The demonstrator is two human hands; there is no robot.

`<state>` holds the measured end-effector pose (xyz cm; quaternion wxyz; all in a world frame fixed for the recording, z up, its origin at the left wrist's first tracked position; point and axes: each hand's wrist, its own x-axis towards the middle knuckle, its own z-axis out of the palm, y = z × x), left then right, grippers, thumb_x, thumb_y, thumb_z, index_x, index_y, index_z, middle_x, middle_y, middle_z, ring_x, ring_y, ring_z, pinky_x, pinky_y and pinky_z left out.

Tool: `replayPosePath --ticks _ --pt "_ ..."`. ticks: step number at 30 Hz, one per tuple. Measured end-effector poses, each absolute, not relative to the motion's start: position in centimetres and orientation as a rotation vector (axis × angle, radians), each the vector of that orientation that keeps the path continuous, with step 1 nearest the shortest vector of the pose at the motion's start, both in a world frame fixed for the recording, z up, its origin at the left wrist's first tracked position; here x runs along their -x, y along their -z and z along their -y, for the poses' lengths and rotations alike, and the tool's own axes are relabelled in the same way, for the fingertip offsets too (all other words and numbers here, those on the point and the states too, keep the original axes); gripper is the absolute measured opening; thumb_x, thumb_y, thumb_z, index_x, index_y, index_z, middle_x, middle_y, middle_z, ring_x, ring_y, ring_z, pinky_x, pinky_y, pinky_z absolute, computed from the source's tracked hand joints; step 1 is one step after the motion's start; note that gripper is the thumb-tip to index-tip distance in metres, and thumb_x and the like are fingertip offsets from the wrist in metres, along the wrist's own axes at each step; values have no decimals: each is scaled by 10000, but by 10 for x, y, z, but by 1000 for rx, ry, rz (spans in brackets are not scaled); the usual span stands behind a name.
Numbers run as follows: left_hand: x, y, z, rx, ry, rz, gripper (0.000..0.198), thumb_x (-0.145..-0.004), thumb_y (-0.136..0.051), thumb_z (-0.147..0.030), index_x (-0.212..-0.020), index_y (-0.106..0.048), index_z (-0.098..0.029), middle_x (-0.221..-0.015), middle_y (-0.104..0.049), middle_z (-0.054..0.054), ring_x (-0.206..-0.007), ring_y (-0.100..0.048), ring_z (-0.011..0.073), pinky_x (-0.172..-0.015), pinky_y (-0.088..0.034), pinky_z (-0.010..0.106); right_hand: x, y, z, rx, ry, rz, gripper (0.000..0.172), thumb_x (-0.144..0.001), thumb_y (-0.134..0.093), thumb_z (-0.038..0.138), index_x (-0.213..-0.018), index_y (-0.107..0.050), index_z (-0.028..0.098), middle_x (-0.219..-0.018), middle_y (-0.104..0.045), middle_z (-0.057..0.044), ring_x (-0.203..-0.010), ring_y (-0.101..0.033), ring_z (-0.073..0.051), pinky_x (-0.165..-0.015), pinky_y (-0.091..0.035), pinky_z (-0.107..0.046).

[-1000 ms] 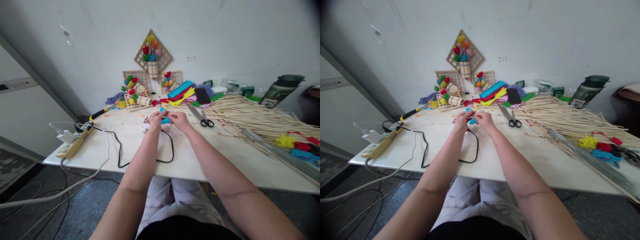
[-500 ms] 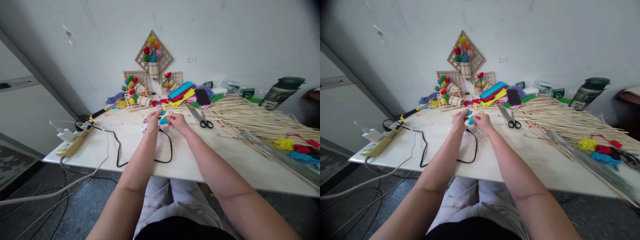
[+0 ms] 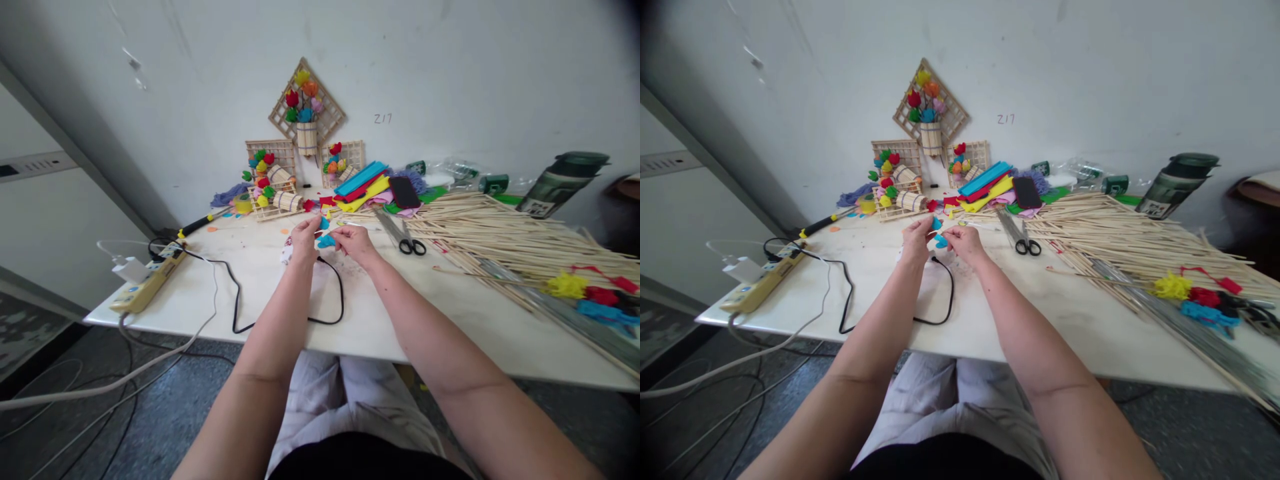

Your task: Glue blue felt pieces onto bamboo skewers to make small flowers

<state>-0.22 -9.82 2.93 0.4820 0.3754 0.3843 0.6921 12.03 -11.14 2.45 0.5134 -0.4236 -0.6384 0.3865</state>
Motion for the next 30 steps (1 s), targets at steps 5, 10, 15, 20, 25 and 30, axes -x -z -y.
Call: replayPosePath --ticks 5,10,15,20,25,30 --pt "2 -28 97 -915 -1710 -951 264 -610 -727 -414 -622 -619 -173 -671 -668 29 -729 -621 162 -668 -410 262 -119 -23 112 1023 -921 1551 173 -695 -578 321 -643 -621 161 -443 -518 31 -347 -364 -68 -374 -306 -222" --pt "-2 -34 104 -942 -1618 -922 341 -584 -734 -475 -664 -614 -166 -665 -664 38 -760 -640 184 -677 -435 272 -118 -25 114 1026 -948 1525 174 -698 -578 323 -638 -612 164 -439 -507 42 -342 -363 -62 -368 -278 -214" --pt "-4 -31 105 -985 -1525 -932 366 -526 -773 -448 -666 -614 -149 -690 -675 48 -675 -629 158 -676 -453 278 -118 -23 113 995 -938 1546 186 -716 -552 318 -634 -611 163 -435 -501 46 -341 -368 -62 -366 -283 -209" --pt "-3 -27 102 -987 -1541 -893 328 -531 -767 -409 -633 -603 -144 -673 -669 48 -615 -610 146 -639 -456 281 -116 -18 111 1012 -909 1541 160 -712 -548 286 -637 -616 162 -434 -499 47 -335 -362 -63 -362 -274 -213" --pt "-3 -30 105 -970 -1521 -898 354 -538 -766 -431 -663 -598 -146 -707 -674 61 -654 -624 163 -623 -453 277 -115 -15 109 968 -887 1531 181 -718 -559 311 -636 -627 164 -445 -506 40 -345 -368 -66 -369 -284 -218" --pt "-3 -33 106 -981 -1491 -927 419 -582 -724 -530 -702 -606 -146 -697 -657 62 -679 -632 170 -607 -450 264 -116 -14 106 966 -884 1461 220 -728 -572 354 -643 -635 161 -442 -509 34 -341 -362 -71 -369 -293 -226"
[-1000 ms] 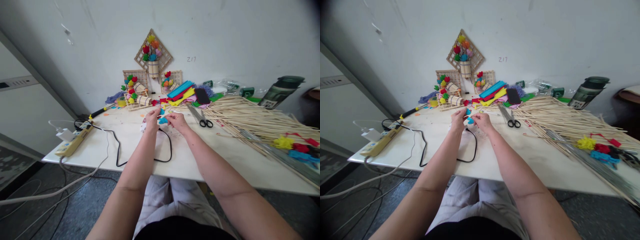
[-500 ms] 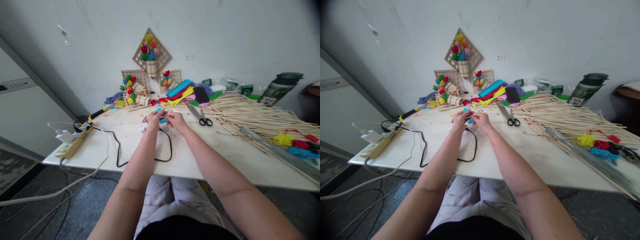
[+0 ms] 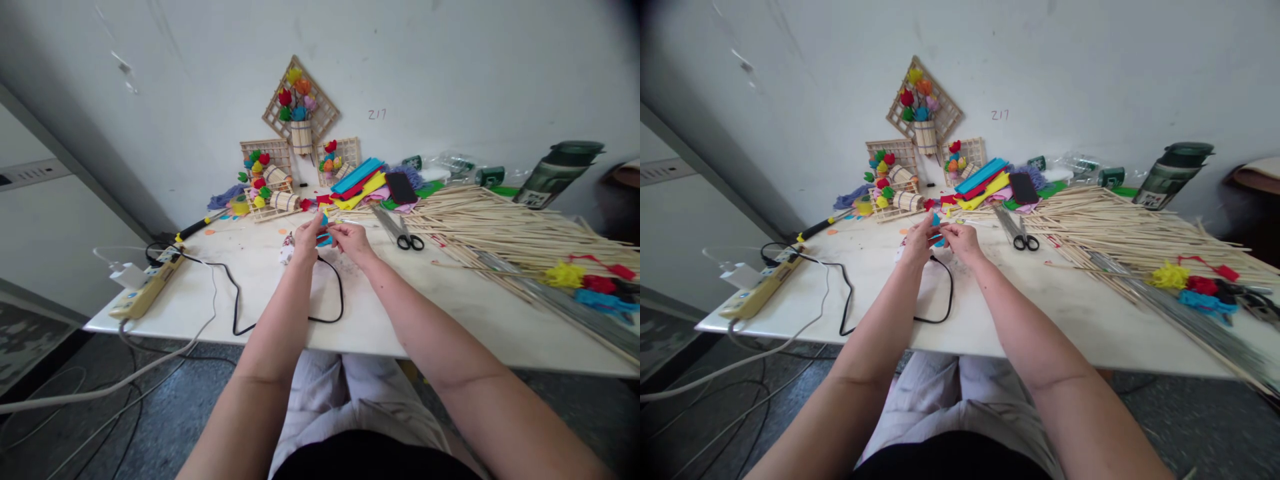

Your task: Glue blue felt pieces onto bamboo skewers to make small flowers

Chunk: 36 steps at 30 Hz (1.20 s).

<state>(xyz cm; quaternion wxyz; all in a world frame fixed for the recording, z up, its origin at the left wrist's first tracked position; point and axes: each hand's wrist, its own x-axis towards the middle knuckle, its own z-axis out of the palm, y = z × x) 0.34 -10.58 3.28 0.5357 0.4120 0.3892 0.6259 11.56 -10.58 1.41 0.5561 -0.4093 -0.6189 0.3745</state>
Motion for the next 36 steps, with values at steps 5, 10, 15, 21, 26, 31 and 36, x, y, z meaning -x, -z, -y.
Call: replayPosePath --ticks 5,10,15,21,26,31,36 --pt "-4 -27 101 -1062 -1483 -906 356 -550 -771 -432 -582 -563 -145 -587 -588 -2 -543 -552 93 -602 -431 246 -116 -13 104 951 -880 1467 249 -731 -576 392 -646 -629 163 -450 -512 35 -345 -368 -66 -375 -302 -219" --pt "-5 -24 100 -1057 -1517 -890 338 -554 -762 -413 -558 -553 -147 -624 -635 21 -564 -567 107 -623 -437 265 -115 -16 108 980 -934 1479 238 -729 -571 382 -652 -623 162 -454 -516 35 -341 -366 -61 -366 -296 -212" --pt "-1 -29 102 -1029 -1581 -917 331 -560 -759 -424 -602 -577 -151 -714 -685 57 -702 -631 154 -713 -451 285 -121 -16 108 1028 -976 1547 208 -726 -581 348 -699 -648 153 -477 -544 30 -367 -392 -67 -387 -329 -212" --pt "2 -32 102 -1001 -1633 -952 355 -561 -750 -460 -638 -585 -155 -753 -690 64 -795 -646 172 -726 -436 272 -137 -11 95 1287 -612 1813 208 -758 -588 344 -714 -704 178 -604 -644 -2 -530 -547 -112 -516 -381 -231" --pt "0 -32 101 -1054 -1672 -1028 361 -576 -737 -474 -608 -578 -151 -743 -691 75 -785 -647 177 -713 -428 269 -142 -14 98 1453 -231 1998 196 -784 -601 371 -822 -752 252 -817 -719 -8 -758 -621 -169 -605 -370 -253" --pt "1 -32 99 -1092 -1712 -1044 345 -589 -726 -474 -625 -596 -156 -708 -685 64 -802 -653 195 -702 -419 270 -143 -11 96 1463 -235 2026 186 -787 -614 381 -804 -764 273 -744 -718 -6 -718 -620 -179 -591 -363 -258" --pt "3 -32 99 -1078 -1732 -1036 342 -587 -731 -461 -602 -564 -163 -690 -678 55 -855 -654 210 -726 -415 279 -143 -8 93 1431 -216 2025 142 -769 -634 359 -770 -762 299 -699 -711 15 -683 -609 -173 -566 -351 -254"
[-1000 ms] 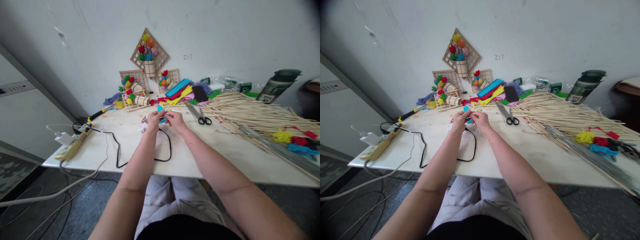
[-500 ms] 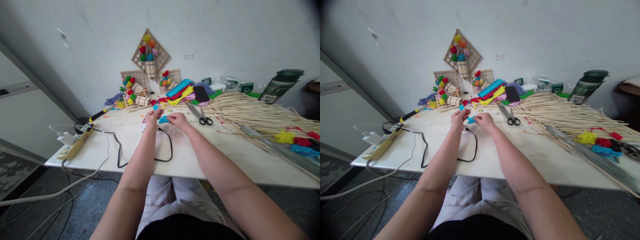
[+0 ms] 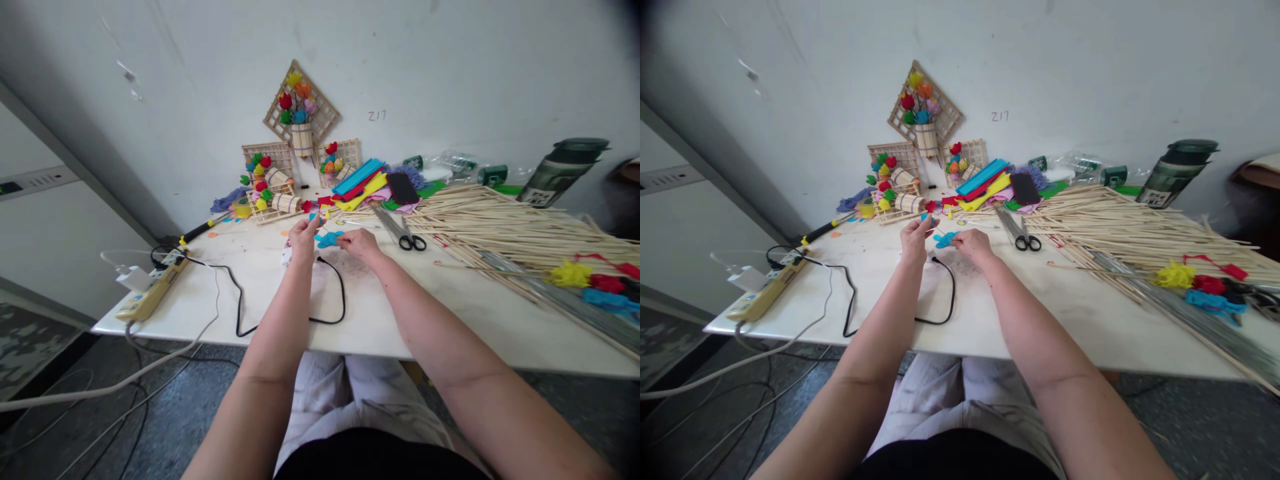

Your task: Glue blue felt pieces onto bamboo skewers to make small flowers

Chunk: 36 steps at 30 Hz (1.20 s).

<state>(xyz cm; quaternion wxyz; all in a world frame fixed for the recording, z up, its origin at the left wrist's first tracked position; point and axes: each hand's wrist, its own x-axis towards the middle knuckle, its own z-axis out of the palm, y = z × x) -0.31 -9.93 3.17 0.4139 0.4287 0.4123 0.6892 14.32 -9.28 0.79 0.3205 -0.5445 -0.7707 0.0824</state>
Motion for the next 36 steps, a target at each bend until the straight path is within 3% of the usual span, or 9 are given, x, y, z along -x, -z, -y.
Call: replayPosePath --ticks 19,28,36 --pt "10 -33 94 -941 -1867 -1058 333 -641 -680 -475 -654 -557 -166 -682 -679 49 -759 -656 159 -696 -432 254 -144 -5 87 1398 -275 2033 72 -701 -696 331 -655 -743 302 -727 -717 12 -692 -619 -186 -562 -365 -262" --pt "8 -30 94 -1013 -1828 -1009 321 -629 -708 -441 -616 -560 -157 -627 -658 42 -682 -640 147 -716 -451 277 -147 5 79 1235 -416 1995 101 -665 -714 319 -592 -721 249 -615 -685 13 -581 -574 -138 -562 -383 -240" --pt "11 -31 92 -990 -1851 -984 334 -650 -683 -479 -680 -604 -155 -728 -684 54 -704 -647 139 -707 -457 268 -147 0 86 1164 -519 1978 166 -680 -687 327 -552 -700 222 -473 -587 34 -464 -492 -101 -485 -343 -221"
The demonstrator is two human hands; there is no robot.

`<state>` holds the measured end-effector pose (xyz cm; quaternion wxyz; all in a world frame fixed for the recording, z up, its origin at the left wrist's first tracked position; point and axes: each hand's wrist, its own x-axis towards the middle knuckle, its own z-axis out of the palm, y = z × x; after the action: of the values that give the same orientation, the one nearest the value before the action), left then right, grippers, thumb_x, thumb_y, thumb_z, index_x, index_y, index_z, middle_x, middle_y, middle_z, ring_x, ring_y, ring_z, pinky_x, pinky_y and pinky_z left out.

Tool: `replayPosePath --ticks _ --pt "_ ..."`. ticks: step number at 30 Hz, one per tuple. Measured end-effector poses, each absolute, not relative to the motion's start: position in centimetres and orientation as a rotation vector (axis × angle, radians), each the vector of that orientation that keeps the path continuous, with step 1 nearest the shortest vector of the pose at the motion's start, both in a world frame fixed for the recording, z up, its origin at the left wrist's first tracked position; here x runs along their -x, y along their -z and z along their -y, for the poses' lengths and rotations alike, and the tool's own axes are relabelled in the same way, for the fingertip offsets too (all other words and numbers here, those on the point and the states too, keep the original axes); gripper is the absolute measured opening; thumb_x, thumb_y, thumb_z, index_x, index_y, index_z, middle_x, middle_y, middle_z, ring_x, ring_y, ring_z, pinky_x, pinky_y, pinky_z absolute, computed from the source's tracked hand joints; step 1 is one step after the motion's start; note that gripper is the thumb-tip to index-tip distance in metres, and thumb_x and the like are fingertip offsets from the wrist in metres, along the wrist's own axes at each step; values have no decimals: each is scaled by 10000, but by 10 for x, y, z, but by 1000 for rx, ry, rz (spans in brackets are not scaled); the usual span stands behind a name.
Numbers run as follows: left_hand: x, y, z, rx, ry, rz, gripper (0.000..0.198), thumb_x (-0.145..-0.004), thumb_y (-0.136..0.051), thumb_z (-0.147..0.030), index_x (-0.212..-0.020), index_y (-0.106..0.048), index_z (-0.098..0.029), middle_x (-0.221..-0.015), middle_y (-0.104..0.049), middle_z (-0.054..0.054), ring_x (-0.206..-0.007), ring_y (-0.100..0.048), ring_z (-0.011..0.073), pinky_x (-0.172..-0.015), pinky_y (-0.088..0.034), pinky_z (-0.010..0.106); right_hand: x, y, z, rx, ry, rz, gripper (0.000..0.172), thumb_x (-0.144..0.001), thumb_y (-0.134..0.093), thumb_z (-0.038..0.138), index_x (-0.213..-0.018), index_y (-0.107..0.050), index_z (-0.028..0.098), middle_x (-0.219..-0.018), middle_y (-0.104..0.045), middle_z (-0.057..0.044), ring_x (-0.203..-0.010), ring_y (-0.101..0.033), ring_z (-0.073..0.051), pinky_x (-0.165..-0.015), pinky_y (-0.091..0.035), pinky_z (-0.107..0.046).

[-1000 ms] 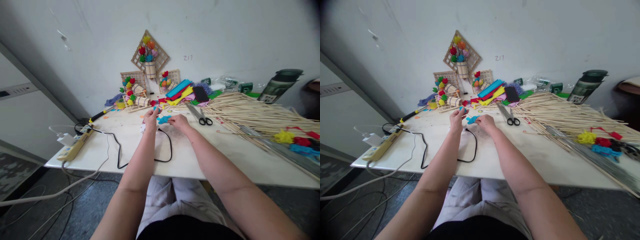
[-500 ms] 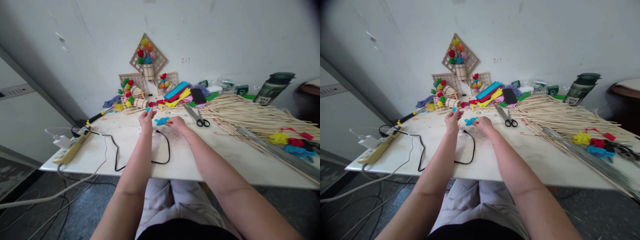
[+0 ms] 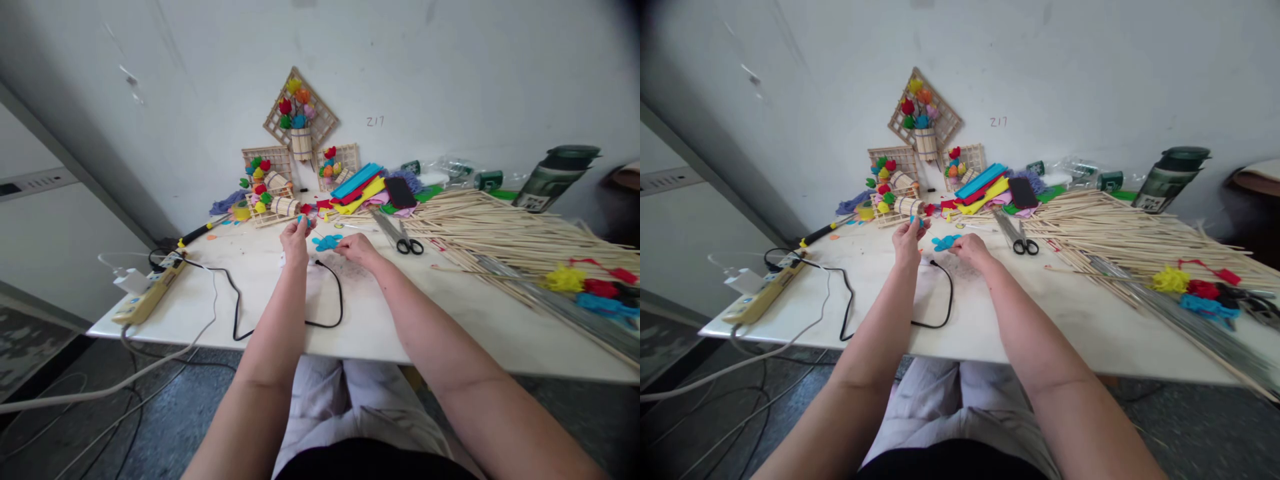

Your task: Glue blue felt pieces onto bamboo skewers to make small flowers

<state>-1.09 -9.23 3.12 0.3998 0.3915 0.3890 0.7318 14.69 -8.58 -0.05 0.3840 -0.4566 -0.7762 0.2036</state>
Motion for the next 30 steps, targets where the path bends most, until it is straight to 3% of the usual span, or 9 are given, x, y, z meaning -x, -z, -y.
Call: replayPosePath --ticks 5,10,17,20,24,30 --pt "13 -33 93 -969 -1880 -972 335 -654 -674 -483 -681 -603 -157 -729 -679 41 -698 -643 126 -695 -458 253 -147 -2 87 1158 -510 1992 149 -689 -670 278 -560 -706 212 -422 -540 37 -451 -473 -97 -482 -333 -223" --pt "15 -33 93 -955 -1912 -993 310 -675 -656 -469 -683 -582 -169 -694 -666 26 -665 -627 117 -673 -459 246 -145 -3 88 1176 -496 2036 134 -676 -678 232 -544 -699 215 -493 -588 34 -487 -487 -102 -515 -343 -237" --pt "10 -37 92 -971 -1884 -1045 364 -712 -595 -542 -753 -597 -181 -728 -675 42 -659 -628 127 -624 -447 233 -142 -4 90 1168 -647 1867 179 -682 -676 306 -552 -683 184 -416 -517 39 -429 -464 -95 -473 -358 -235" --pt "0 -33 93 -1131 -1749 -1090 288 -671 -673 -455 -749 -643 -179 -719 -680 48 -694 -634 154 -639 -445 251 -137 -5 91 1203 -767 1715 206 -698 -649 317 -560 -660 164 -423 -517 34 -386 -454 -89 -447 -373 -237" --pt "-10 -25 94 -1260 -1591 -1219 164 -589 -749 -308 -602 -644 -182 -604 -652 29 -756 -639 198 -650 -441 253 -128 -5 94 1190 -814 1644 263 -725 -600 344 -533 -593 164 -408 -486 33 -370 -452 -92 -420 -370 -230" --pt "-6 -28 94 -1354 -1590 -1328 189 -660 -678 -353 -644 -650 -167 -599 -649 18 -636 -617 147 -601 -440 234 -121 -6 99 1119 -836 1653 270 -722 -587 401 -601 -611 160 -452 -512 27 -381 -445 -84 -408 -354 -221"
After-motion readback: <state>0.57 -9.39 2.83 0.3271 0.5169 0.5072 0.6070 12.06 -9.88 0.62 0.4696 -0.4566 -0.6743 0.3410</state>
